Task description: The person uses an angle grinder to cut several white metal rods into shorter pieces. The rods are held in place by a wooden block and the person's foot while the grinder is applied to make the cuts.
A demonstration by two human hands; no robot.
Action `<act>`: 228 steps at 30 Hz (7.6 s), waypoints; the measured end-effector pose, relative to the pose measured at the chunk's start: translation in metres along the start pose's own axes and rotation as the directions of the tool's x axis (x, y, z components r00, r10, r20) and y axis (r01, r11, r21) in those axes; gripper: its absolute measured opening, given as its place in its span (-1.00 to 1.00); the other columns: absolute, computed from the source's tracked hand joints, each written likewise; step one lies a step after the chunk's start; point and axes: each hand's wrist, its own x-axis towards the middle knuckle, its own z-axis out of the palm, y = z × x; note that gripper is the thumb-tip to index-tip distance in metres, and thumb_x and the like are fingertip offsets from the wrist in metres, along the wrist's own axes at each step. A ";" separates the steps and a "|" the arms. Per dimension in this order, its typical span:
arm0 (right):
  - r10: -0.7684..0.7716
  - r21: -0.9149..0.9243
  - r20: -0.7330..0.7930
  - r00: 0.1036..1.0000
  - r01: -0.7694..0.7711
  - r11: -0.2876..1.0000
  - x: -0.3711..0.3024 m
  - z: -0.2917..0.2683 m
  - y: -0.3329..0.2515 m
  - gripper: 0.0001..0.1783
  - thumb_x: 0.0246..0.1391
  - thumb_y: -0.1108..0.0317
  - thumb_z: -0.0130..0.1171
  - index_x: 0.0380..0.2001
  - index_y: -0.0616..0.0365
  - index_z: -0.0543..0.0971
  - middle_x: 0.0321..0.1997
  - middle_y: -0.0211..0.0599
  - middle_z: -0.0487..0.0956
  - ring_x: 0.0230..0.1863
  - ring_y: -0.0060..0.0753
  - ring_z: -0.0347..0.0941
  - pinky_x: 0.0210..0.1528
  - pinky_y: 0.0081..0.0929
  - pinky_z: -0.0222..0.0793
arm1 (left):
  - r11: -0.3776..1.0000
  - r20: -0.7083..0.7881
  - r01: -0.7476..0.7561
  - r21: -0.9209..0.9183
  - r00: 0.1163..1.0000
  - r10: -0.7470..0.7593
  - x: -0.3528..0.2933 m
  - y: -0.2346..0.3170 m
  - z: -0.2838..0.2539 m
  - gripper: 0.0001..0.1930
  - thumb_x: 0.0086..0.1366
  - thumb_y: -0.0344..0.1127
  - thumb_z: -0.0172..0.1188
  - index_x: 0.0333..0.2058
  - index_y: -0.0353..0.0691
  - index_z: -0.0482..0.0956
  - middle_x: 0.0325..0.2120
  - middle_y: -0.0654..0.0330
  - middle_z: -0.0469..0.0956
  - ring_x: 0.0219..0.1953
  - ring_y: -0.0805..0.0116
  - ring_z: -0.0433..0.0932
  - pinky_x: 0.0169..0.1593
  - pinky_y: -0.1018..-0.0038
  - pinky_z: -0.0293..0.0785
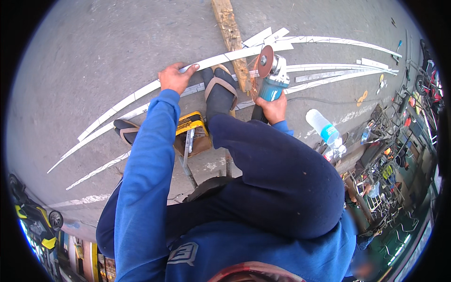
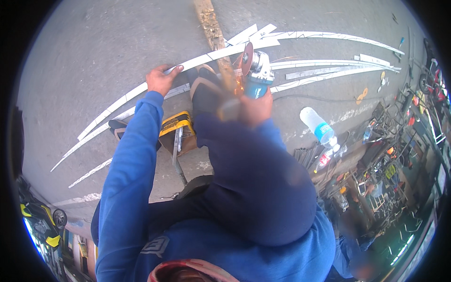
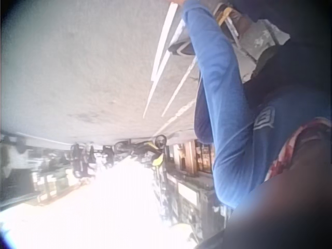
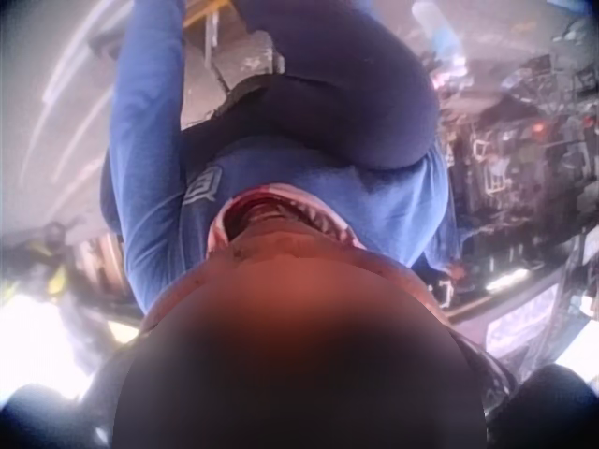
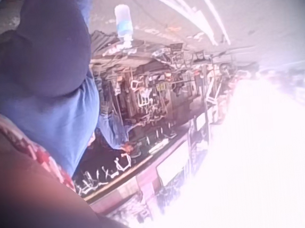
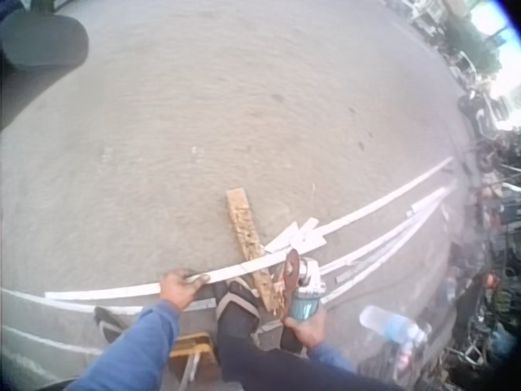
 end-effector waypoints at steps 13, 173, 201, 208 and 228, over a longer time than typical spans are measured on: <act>-0.085 -0.066 -0.062 0.994 0.081 0.994 0.011 -0.002 -0.004 -0.32 -0.44 0.25 0.49 -0.17 0.37 0.50 -0.26 -0.06 0.63 -0.27 -0.21 0.58 -0.16 -0.26 0.50 | 1.000 0.028 0.007 0.019 1.000 -0.007 -0.001 0.003 -0.004 -0.36 0.08 0.32 0.33 -0.14 -0.16 0.74 -0.21 -0.09 0.69 -0.05 -0.05 0.63 0.12 0.22 0.48; -0.009 -0.267 0.012 1.000 0.011 0.964 0.008 -0.011 -0.003 -0.47 -0.39 0.37 0.48 -0.24 0.35 0.57 -0.34 -0.18 0.66 -0.33 -0.32 0.59 -0.19 -0.34 0.51 | 0.995 -0.058 -0.062 -0.083 0.997 0.057 -0.004 -0.004 0.003 -0.36 0.09 0.33 0.28 -0.22 -0.19 0.75 -0.41 0.03 0.70 -0.21 0.09 0.62 0.16 0.23 0.22; 0.075 0.290 0.648 0.758 -0.336 0.896 0.113 -0.059 0.086 -0.24 -0.32 0.32 0.37 0.05 0.32 0.40 -0.22 -0.11 0.57 -0.25 -0.21 0.56 -0.17 -0.25 0.54 | 0.939 0.098 -0.302 0.166 0.952 0.289 0.000 -0.027 0.000 -0.51 0.27 0.11 0.24 -0.03 -0.16 0.64 -0.12 0.04 0.64 0.02 0.07 0.53 0.17 0.15 0.16; 0.092 0.332 0.678 0.730 -0.414 0.847 0.113 -0.053 0.107 -0.19 -0.35 0.28 0.39 0.07 0.31 0.39 -0.22 -0.10 0.56 -0.27 -0.21 0.57 -0.24 -0.22 0.58 | 0.945 0.144 -0.291 0.150 0.952 0.270 -0.003 -0.020 -0.009 -0.49 0.30 0.12 0.20 0.02 -0.16 0.62 -0.06 0.00 0.63 0.08 0.03 0.51 0.24 0.14 0.12; 0.026 0.405 0.789 0.614 -0.552 0.729 0.090 -0.053 0.092 -0.15 -0.34 0.22 0.36 0.12 0.27 0.38 -0.21 -0.15 0.56 -0.26 -0.26 0.55 -0.20 -0.31 0.54 | 0.939 0.143 -0.290 0.183 0.953 0.267 -0.007 -0.015 -0.018 -0.47 0.31 0.13 0.19 0.01 -0.21 0.61 -0.14 -0.04 0.65 0.03 -0.02 0.54 0.26 0.12 0.09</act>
